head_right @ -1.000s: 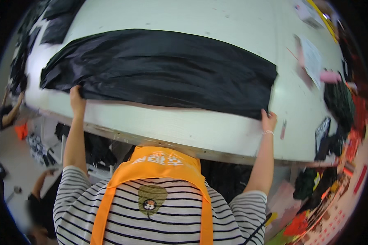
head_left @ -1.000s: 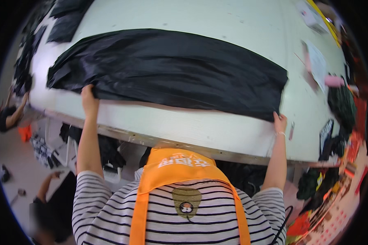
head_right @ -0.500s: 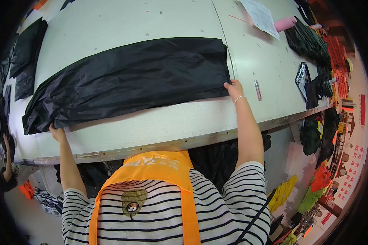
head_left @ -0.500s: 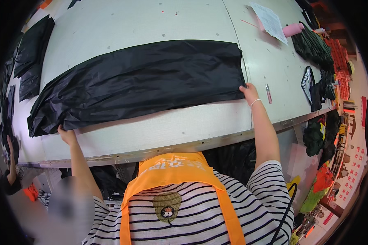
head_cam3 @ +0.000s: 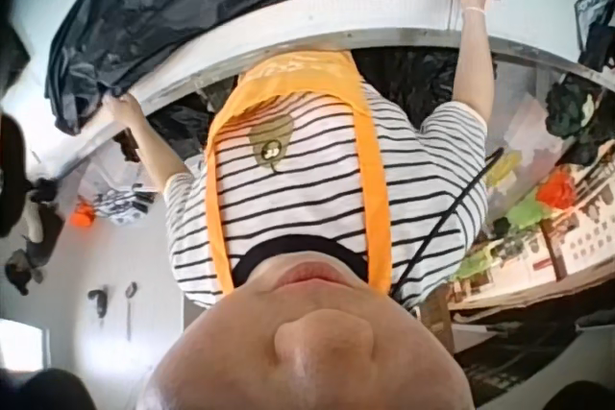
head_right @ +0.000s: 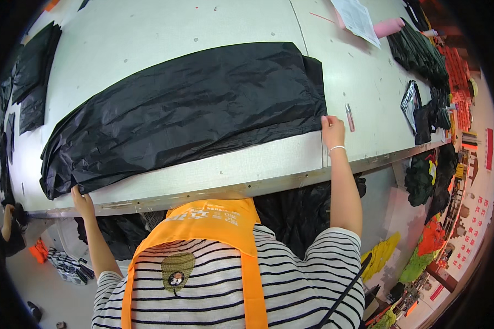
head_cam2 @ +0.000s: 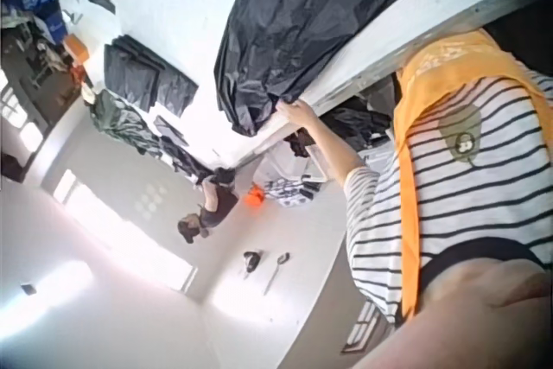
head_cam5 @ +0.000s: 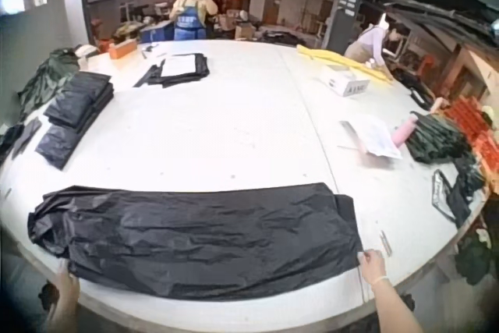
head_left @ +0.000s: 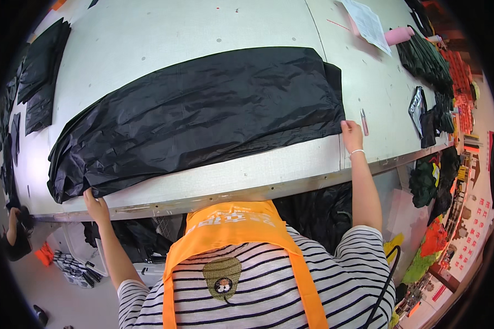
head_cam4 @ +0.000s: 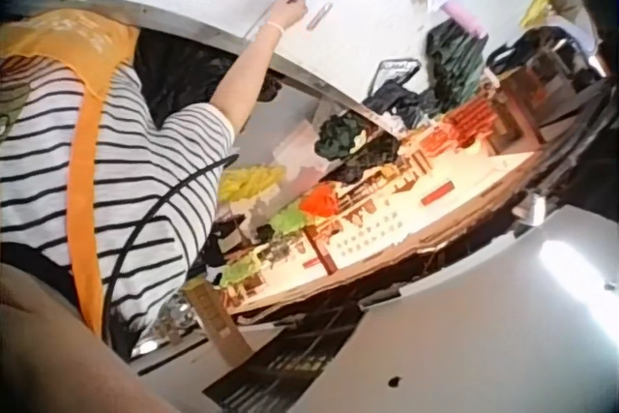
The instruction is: The person folds black pants on a white table, aligns the edges, and stacks them. The person also uses a small tool to remove loose threads from the fabric before folding. The folded pants are placed in a neat pile on the table.
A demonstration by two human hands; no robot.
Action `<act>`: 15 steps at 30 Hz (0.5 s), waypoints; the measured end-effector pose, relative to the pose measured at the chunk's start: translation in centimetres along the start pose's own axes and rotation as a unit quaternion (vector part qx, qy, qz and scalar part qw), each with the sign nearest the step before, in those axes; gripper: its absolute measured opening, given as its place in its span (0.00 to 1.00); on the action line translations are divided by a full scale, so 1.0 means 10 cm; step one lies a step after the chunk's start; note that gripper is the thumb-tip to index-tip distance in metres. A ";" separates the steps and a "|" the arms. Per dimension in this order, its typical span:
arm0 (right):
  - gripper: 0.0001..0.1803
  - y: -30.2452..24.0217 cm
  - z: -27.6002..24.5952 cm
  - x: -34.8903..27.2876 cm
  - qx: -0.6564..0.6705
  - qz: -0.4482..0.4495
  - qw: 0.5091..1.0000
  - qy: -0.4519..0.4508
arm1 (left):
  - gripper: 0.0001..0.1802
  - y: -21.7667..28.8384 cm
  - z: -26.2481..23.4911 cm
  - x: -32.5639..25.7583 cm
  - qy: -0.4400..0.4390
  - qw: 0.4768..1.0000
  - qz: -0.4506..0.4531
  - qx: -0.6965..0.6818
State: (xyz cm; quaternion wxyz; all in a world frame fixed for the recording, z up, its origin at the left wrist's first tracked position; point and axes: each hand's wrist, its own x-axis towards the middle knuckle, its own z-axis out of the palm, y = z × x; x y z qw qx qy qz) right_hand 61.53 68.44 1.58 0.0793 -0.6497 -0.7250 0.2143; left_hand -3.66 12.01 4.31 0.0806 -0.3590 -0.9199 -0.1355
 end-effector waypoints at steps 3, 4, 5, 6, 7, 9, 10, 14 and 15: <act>0.20 -0.51 0.13 -0.13 -0.154 -0.083 0.963 0.203 | 0.15 0.08 0.02 -0.05 0.008 0.999 -0.039 -0.009; 0.25 -0.69 0.03 -0.12 -0.163 -0.096 0.962 0.197 | 0.14 0.09 0.04 -0.05 0.009 0.998 -0.050 -0.020; 0.25 -0.80 -0.02 -0.07 -0.090 -0.051 0.987 0.124 | 0.14 0.07 0.07 -0.03 -0.004 0.998 -0.051 -0.027; 0.26 -0.91 -0.05 0.02 -0.015 -0.005 0.999 0.049 | 0.14 0.02 0.10 -0.01 -0.017 0.998 -0.051 -0.033; 0.27 -0.95 -0.05 0.11 0.061 0.042 0.997 -0.025 | 0.15 -0.03 0.15 0.04 -0.030 0.998 -0.048 -0.040; 0.29 -0.82 0.22 0.31 -0.068 0.025 0.996 -0.044 | 0.16 -0.18 0.26 0.02 -0.067 0.997 -0.033 -0.005; 0.32 -0.89 0.25 0.31 -0.106 -0.002 0.993 -0.049 | 0.17 -0.22 0.26 0.00 -0.086 0.996 -0.028 0.015; 0.19 -1.25 -0.33 0.25 0.108 -0.091 0.989 -0.053 | 0.18 -0.50 0.14 -0.04 -0.091 0.995 0.029 0.008; 0.15 -1.24 -0.48 0.19 0.211 -0.057 0.973 -0.070 | 0.17 -0.64 0.07 -0.09 -0.070 0.997 0.019 -0.010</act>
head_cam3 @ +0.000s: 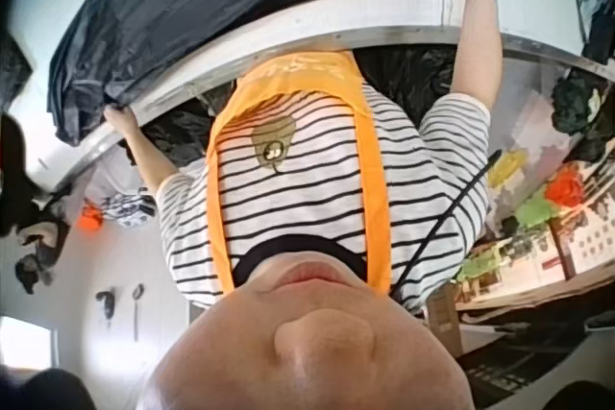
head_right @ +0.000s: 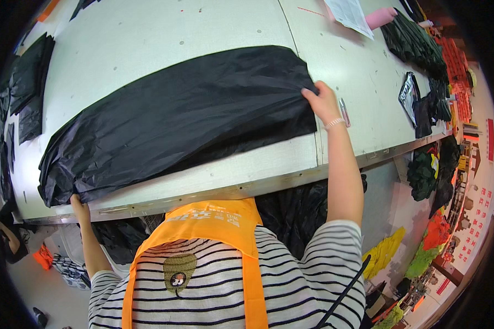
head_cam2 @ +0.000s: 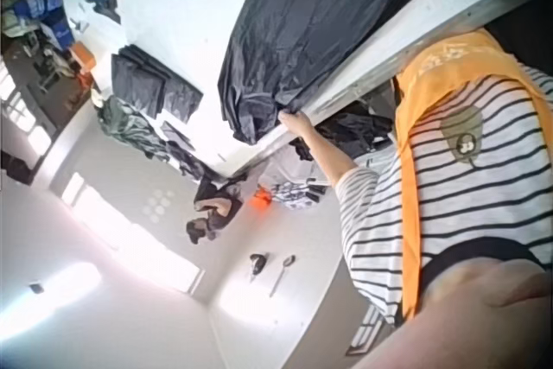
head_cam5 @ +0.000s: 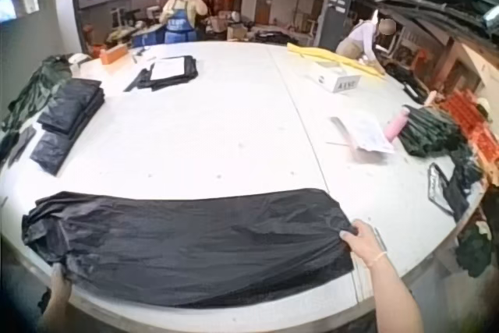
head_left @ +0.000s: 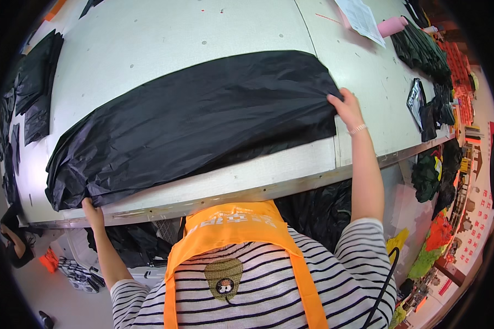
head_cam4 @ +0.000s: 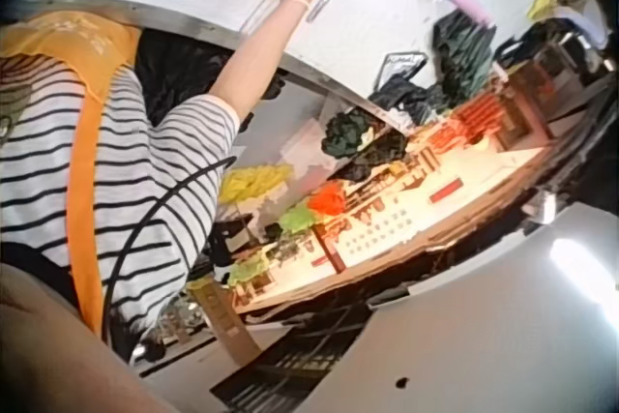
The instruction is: The person folds black pants on a white table, aligns the edges, and stacks them. The person also uses a small tool to remove loose threads from the fabric before folding. The folded pants are placed in a neat pile on the table.
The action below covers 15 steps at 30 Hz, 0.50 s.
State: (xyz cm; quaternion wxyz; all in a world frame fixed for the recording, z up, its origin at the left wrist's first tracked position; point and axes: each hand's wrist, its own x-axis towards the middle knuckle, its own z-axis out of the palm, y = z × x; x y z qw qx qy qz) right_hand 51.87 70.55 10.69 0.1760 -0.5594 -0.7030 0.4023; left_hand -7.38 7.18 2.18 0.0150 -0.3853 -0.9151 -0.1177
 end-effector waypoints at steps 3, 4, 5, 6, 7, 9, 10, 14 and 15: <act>0.10 0.42 -0.14 -0.33 -0.048 0.037 0.998 0.016 | 0.17 0.62 -0.08 -0.06 0.162 0.980 -0.099 0.054; 0.09 0.62 -0.10 -0.46 -0.103 0.061 0.993 0.014 | 0.20 0.88 -0.09 -0.06 0.164 0.981 -0.061 0.088; 0.10 0.88 0.00 -0.59 -0.169 0.076 0.983 0.018 | 0.24 0.92 -0.03 -0.10 0.135 0.983 -0.060 0.112; 0.11 1.09 0.08 -0.69 -0.233 0.091 0.968 0.022 | 0.27 0.94 0.02 -0.15 0.105 0.983 -0.060 0.137; 0.13 1.15 0.12 -0.77 -0.241 0.100 0.965 -0.004 | 0.33 0.96 0.01 -0.19 0.064 0.985 -0.076 0.143; 0.22 1.22 0.07 -0.67 -0.186 0.141 0.971 -0.042 | 0.36 0.98 0.04 -0.24 0.060 0.988 -0.082 0.120; 0.26 1.12 0.04 -0.56 -0.258 0.088 0.960 0.065 | 0.38 0.98 0.01 -0.26 0.057 0.989 -0.082 0.113; 0.31 0.68 -0.19 0.11 -0.144 0.162 0.971 0.102 | 0.42 0.95 -0.02 -0.24 0.048 0.992 -0.084 0.084; 0.32 0.77 -0.22 0.33 -0.126 0.231 0.964 0.043 | 0.43 0.93 -0.01 -0.23 0.041 0.993 -0.081 0.077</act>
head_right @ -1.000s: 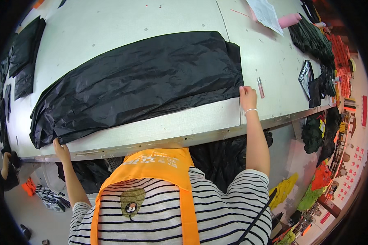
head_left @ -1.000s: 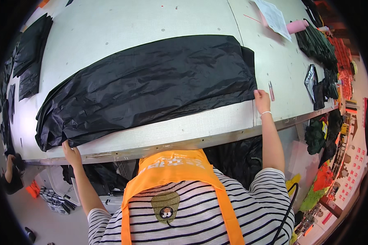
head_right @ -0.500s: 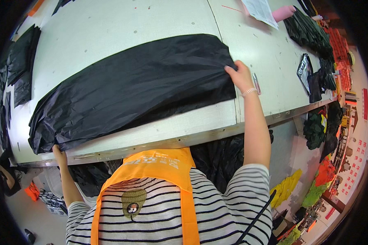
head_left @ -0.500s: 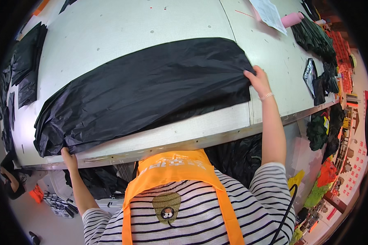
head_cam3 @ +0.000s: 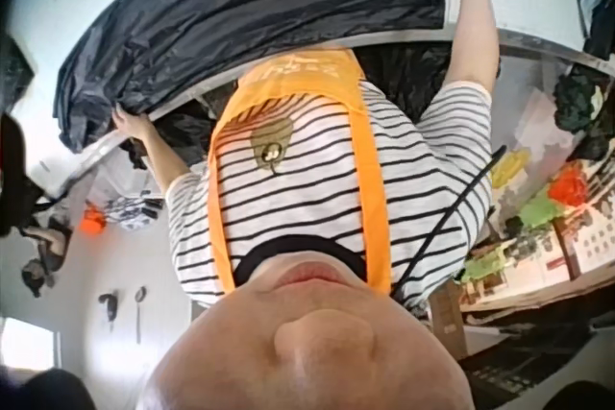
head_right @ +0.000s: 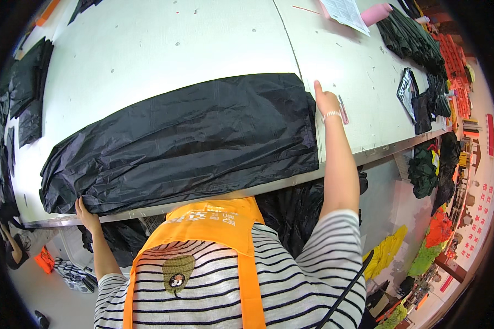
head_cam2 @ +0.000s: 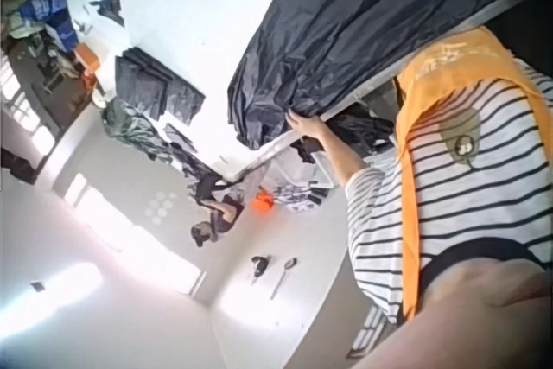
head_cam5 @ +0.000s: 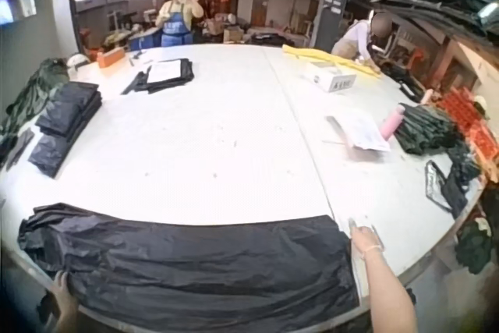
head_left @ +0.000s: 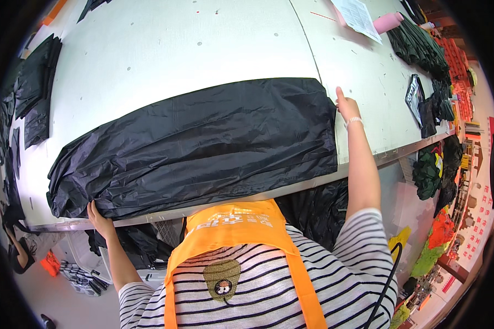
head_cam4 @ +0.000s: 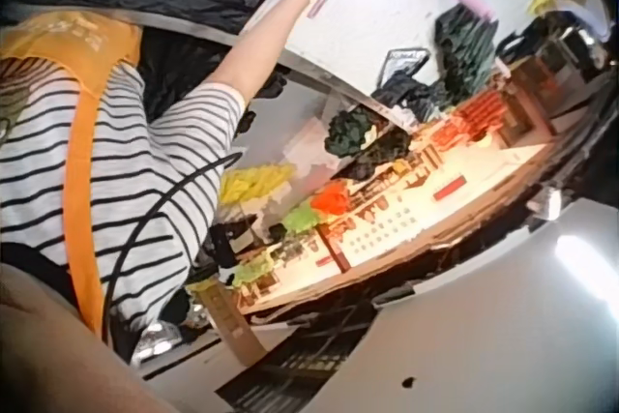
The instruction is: The person folds black pants on a white table, aligns the edges, and stacks them. The person also uses a small tool to remove loose threads from the fabric before folding. The folded pants are placed in a neat pile on the table.
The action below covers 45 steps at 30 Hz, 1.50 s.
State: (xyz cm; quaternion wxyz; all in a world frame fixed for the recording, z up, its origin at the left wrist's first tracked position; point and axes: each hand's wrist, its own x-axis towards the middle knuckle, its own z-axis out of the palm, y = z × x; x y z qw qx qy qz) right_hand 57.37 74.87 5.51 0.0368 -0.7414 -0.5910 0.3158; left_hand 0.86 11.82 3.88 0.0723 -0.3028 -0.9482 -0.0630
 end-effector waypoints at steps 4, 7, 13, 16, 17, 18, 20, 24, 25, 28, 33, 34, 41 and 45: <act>0.32 -0.36 0.39 0.23 -0.010 -0.010 1.000 -0.013 | 0.45 -0.08 0.02 -0.09 -0.037 0.999 -0.003 -0.030; 0.31 -0.45 0.44 0.54 0.072 -0.154 0.985 -0.020 | 0.46 -0.05 -0.03 -0.03 -0.049 0.997 0.000 -0.053; 0.24 -0.47 0.58 0.51 -0.118 -0.193 0.906 0.358 | 0.41 0.24 0.13 0.00 0.027 0.995 0.053 -0.080; 0.26 -0.42 0.22 0.03 -0.201 -0.150 0.950 0.188 | 0.40 0.24 0.11 -0.03 0.006 0.996 0.031 -0.077; 0.27 -0.29 0.10 -0.04 -0.215 -0.128 0.963 0.104 | 0.40 0.23 0.13 -0.03 0.006 0.996 0.034 -0.081; 0.28 -0.12 0.04 -0.11 -0.263 -0.106 0.957 0.065 | 0.38 0.24 0.16 -0.04 0.021 0.996 0.037 -0.077; 0.31 0.15 -0.03 -0.34 -0.270 -0.054 0.961 -0.040 | 0.36 0.26 0.24 -0.02 0.034 0.998 0.029 -0.045; 0.30 0.49 0.08 -0.46 -0.083 0.010 0.986 -0.146 | 0.32 0.32 0.28 0.05 0.034 0.999 0.016 0.007; 0.26 0.46 0.07 -0.57 0.012 0.035 0.985 -0.170 | 0.32 0.26 0.26 0.08 0.026 0.999 0.012 0.016; 0.20 0.44 -0.22 -0.91 0.341 0.039 0.919 -0.196 | 0.30 0.32 0.02 0.16 0.093 0.995 0.027 0.012; 0.10 1.20 0.33 -0.81 0.208 -0.146 0.966 0.050 | 0.33 0.22 0.05 -0.06 0.091 0.993 0.069 0.005; 0.10 1.20 0.40 -0.83 0.179 -0.168 0.965 0.091 | 0.34 0.23 0.03 -0.12 0.055 0.996 0.065 -0.012; 0.20 1.27 0.62 -0.79 -0.143 -0.269 0.932 0.196 | 0.32 0.20 0.07 0.01 0.042 0.994 0.070 -0.067; 0.31 -0.24 0.86 -1.28 -0.208 -0.330 0.868 0.307 | 0.30 0.03 0.13 -0.05 0.051 0.994 0.072 -0.071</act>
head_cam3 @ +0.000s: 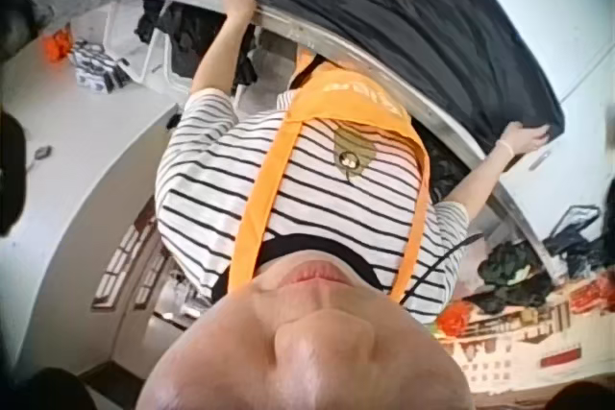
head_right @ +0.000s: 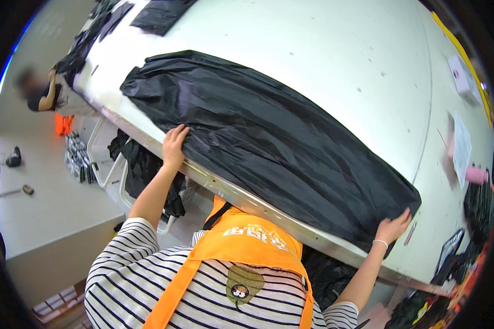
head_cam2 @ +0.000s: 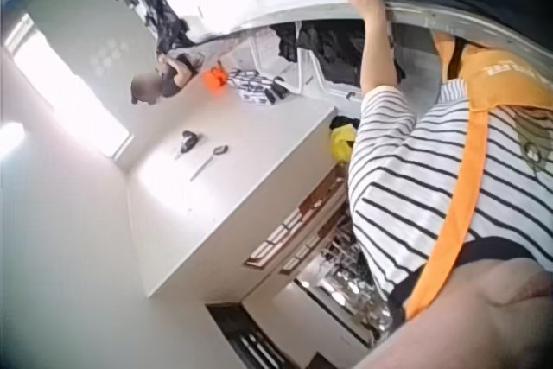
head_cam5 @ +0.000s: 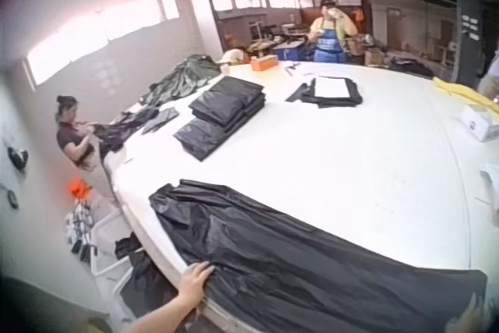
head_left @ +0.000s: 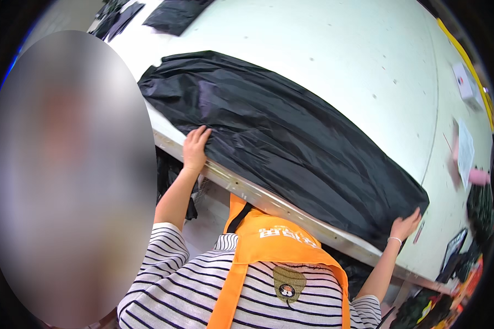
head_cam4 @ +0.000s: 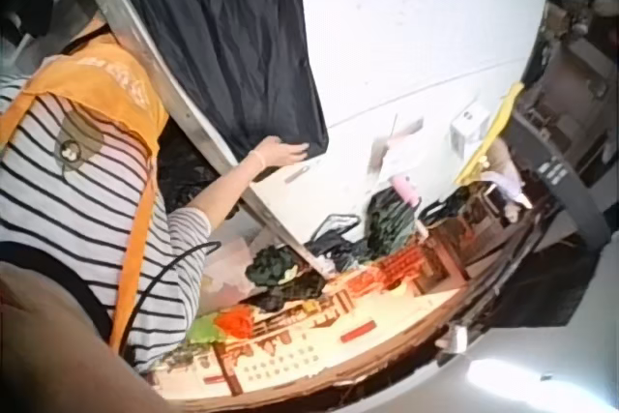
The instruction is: The person folds black pants on a white table, aligns the edges, and stacks them. The person also uses a small tool to remove loose threads from the fabric before folding. The folded pants are placed in a neat pile on the table.
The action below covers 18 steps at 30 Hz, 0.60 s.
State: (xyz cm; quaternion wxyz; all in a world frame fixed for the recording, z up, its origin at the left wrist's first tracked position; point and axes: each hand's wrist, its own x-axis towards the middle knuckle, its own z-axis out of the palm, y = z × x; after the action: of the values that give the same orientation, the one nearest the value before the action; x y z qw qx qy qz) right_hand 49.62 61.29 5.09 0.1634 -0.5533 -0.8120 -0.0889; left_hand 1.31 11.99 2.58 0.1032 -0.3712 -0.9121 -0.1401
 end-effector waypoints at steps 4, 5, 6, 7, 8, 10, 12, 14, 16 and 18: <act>0.16 -2.26 -0.05 0.38 0.242 -0.195 0.939 -0.146 | 0.30 -0.05 0.03 0.01 0.008 1.000 0.007 -0.019; 0.13 -2.90 0.01 0.30 0.270 -0.234 0.925 -0.133 | 0.29 -0.06 0.01 0.03 0.005 1.000 0.004 -0.023; 0.13 -3.50 0.05 0.23 0.317 -0.286 0.894 -0.139 | 0.30 -0.07 0.00 0.06 -0.002 0.999 0.003 -0.034; 0.13 -4.11 0.10 0.17 0.363 -0.334 0.856 -0.152 | 0.30 -0.07 -0.03 0.10 -0.016 0.999 0.001 -0.042; 0.12 -4.70 0.13 0.07 0.406 -0.363 0.828 -0.134 | 0.30 -0.07 -0.06 0.13 -0.028 0.998 -0.002 -0.049; 0.13 -5.82 0.14 -0.14 0.467 -0.398 0.778 -0.132 | 0.31 -0.17 -0.09 0.16 -0.037 0.995 0.015 -0.094; 0.14 -6.79 0.22 -0.33 0.504 -0.424 0.742 -0.123 | 0.34 -0.26 -0.16 0.22 -0.093 0.983 0.009 -0.156; 0.13 -7.52 0.27 -0.50 0.491 -0.419 0.756 -0.109 | 0.36 -0.36 -0.17 0.27 -0.139 0.969 0.019 -0.202; 0.12 -7.89 0.26 -0.46 0.355 -0.465 0.784 -0.205 | 0.40 -0.44 -0.21 0.34 -0.182 0.954 0.041 -0.234; 0.12 -8.18 0.47 -0.38 0.355 -0.446 0.791 -0.223 | 0.41 -0.47 -0.24 0.34 -0.237 0.937 0.039 -0.253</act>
State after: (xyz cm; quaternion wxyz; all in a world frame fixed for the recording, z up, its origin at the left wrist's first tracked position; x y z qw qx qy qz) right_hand -25.77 29.10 2.29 0.1052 -0.0377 -0.9568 0.2683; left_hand -4.19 10.22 4.97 -0.2078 -0.4431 -0.8290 -0.2705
